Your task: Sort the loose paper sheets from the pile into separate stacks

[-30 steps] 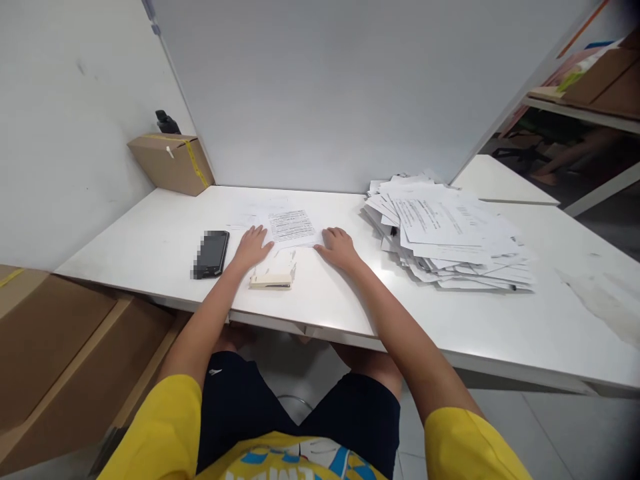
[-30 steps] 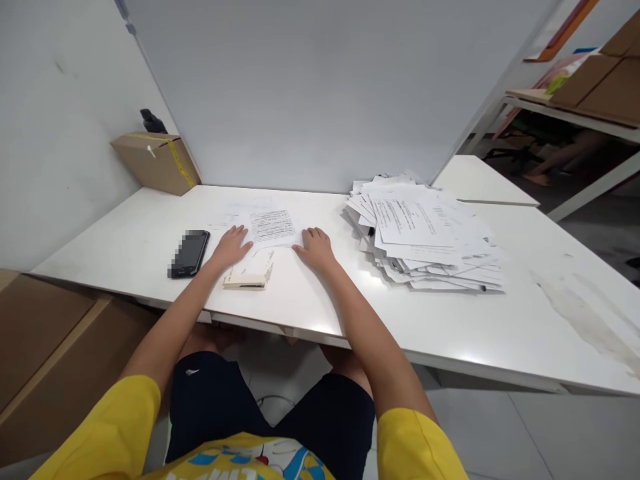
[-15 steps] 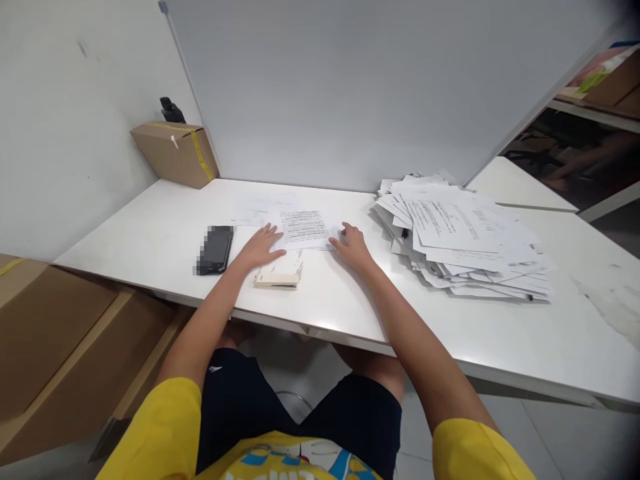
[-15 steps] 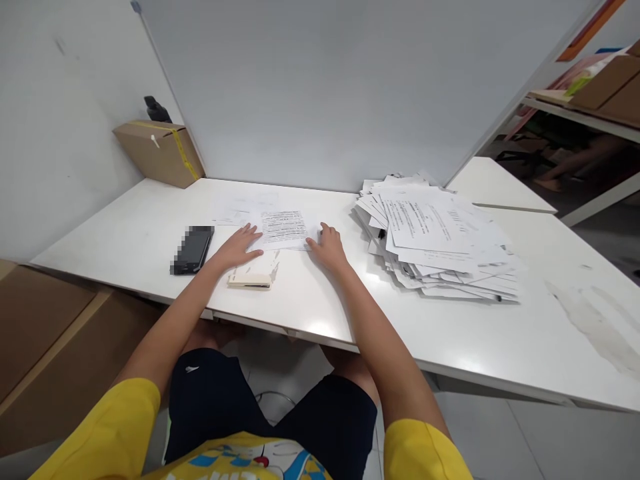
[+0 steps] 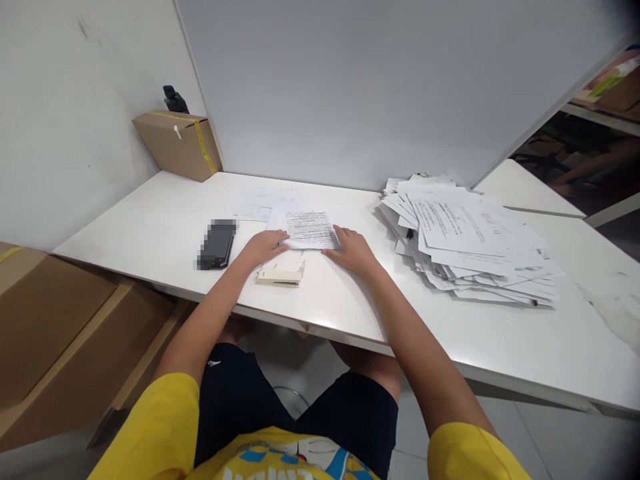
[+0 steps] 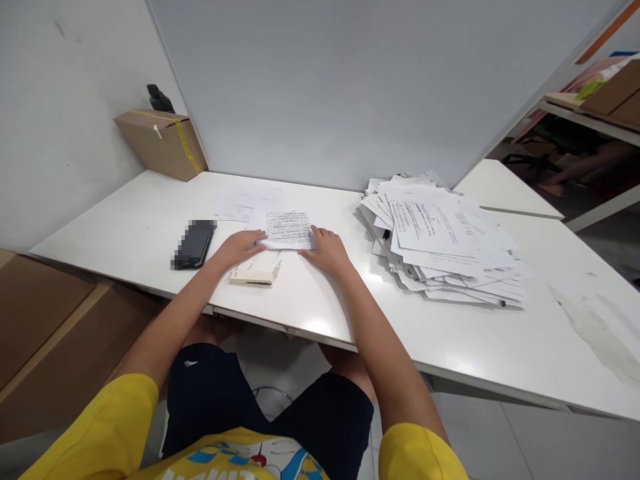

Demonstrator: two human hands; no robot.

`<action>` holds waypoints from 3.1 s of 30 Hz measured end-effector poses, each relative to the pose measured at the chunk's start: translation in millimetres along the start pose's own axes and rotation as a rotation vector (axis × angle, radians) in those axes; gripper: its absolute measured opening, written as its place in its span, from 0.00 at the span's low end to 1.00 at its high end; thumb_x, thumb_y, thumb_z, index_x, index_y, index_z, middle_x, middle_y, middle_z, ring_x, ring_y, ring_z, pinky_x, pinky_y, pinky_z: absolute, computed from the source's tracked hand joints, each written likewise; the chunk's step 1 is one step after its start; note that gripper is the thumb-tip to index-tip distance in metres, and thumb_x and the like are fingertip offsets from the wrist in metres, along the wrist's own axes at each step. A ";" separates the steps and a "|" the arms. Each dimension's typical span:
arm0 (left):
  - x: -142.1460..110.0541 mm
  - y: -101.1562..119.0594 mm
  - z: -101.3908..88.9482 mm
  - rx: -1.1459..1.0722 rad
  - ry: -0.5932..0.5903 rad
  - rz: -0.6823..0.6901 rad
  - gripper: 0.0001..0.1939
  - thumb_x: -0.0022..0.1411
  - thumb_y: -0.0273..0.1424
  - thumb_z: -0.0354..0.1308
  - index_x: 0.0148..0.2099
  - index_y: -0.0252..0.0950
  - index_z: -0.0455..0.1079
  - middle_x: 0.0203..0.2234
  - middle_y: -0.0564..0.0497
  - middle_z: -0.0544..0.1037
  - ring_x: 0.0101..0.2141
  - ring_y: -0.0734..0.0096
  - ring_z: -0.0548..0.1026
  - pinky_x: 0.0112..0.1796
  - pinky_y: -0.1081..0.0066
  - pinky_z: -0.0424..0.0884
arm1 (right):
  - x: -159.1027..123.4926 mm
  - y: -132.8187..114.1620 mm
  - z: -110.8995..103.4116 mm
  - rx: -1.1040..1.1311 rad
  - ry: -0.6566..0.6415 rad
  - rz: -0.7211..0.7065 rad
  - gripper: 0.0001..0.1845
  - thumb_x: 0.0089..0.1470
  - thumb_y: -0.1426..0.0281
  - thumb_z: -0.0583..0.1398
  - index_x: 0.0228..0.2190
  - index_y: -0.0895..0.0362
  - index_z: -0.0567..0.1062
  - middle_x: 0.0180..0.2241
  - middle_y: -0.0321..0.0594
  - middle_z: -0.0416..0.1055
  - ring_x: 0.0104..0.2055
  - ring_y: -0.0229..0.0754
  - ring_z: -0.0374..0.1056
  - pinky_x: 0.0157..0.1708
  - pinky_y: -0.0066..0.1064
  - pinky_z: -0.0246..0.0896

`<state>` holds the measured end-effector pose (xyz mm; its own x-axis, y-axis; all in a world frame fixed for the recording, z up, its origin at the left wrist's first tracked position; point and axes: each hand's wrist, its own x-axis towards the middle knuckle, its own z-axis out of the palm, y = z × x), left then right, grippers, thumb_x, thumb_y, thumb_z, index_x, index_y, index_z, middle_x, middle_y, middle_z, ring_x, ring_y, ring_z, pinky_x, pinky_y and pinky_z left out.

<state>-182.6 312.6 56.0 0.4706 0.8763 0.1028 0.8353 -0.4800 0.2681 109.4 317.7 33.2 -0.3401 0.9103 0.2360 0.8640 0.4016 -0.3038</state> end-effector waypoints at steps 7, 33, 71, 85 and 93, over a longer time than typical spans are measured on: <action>2.4 -1.0 0.5 -0.002 0.054 0.016 0.26 0.71 0.46 0.42 0.60 0.41 0.69 0.55 0.48 0.76 0.56 0.56 0.72 0.57 0.58 0.65 | -5.3 -5.6 -4.8 0.025 0.068 -0.016 0.23 0.61 0.56 0.53 0.49 0.57 0.75 0.50 0.51 0.73 0.51 0.56 0.67 0.52 0.46 0.57; 5.2 1.4 -8.9 -1.159 0.062 -0.369 0.30 0.73 0.46 0.37 0.63 0.34 0.65 0.48 0.40 0.80 0.51 0.58 0.77 0.54 0.56 0.74 | -6.4 -30.3 -3.6 0.088 0.177 -0.323 0.19 0.66 0.67 0.47 0.37 0.54 0.77 0.42 0.50 0.76 0.46 0.50 0.70 0.47 0.43 0.62; 1.5 9.8 -6.5 -1.487 0.146 -0.342 0.25 0.58 0.33 0.65 0.57 0.36 0.69 0.54 0.42 0.76 0.58 0.51 0.71 0.59 0.49 0.67 | -6.1 -16.4 -2.3 0.231 -0.279 -0.108 0.49 0.58 0.45 0.53 0.69 0.56 0.45 0.70 0.48 0.47 0.73 0.54 0.41 0.71 0.52 0.31; 0.2 11.4 0.2 -1.558 0.109 -0.224 0.25 0.60 0.34 0.65 0.59 0.36 0.69 0.56 0.40 0.74 0.57 0.50 0.72 0.57 0.49 0.70 | -7.3 -12.3 6.1 0.216 -0.260 -0.112 0.49 0.57 0.44 0.53 0.69 0.57 0.48 0.69 0.50 0.49 0.72 0.56 0.44 0.70 0.53 0.34; 4.1 9.8 3.7 -1.493 0.090 -0.245 0.25 0.60 0.35 0.64 0.59 0.36 0.68 0.52 0.40 0.78 0.55 0.50 0.73 0.58 0.46 0.68 | -6.7 -11.7 5.6 0.251 -0.254 -0.113 0.49 0.57 0.44 0.54 0.69 0.57 0.48 0.70 0.48 0.49 0.72 0.59 0.43 0.70 0.55 0.33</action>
<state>-171.4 311.3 55.5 0.3022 0.9522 -0.0454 -0.1838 0.1050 0.9773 99.5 307.4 30.0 -0.5368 0.8420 0.0540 0.7083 0.4845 -0.5134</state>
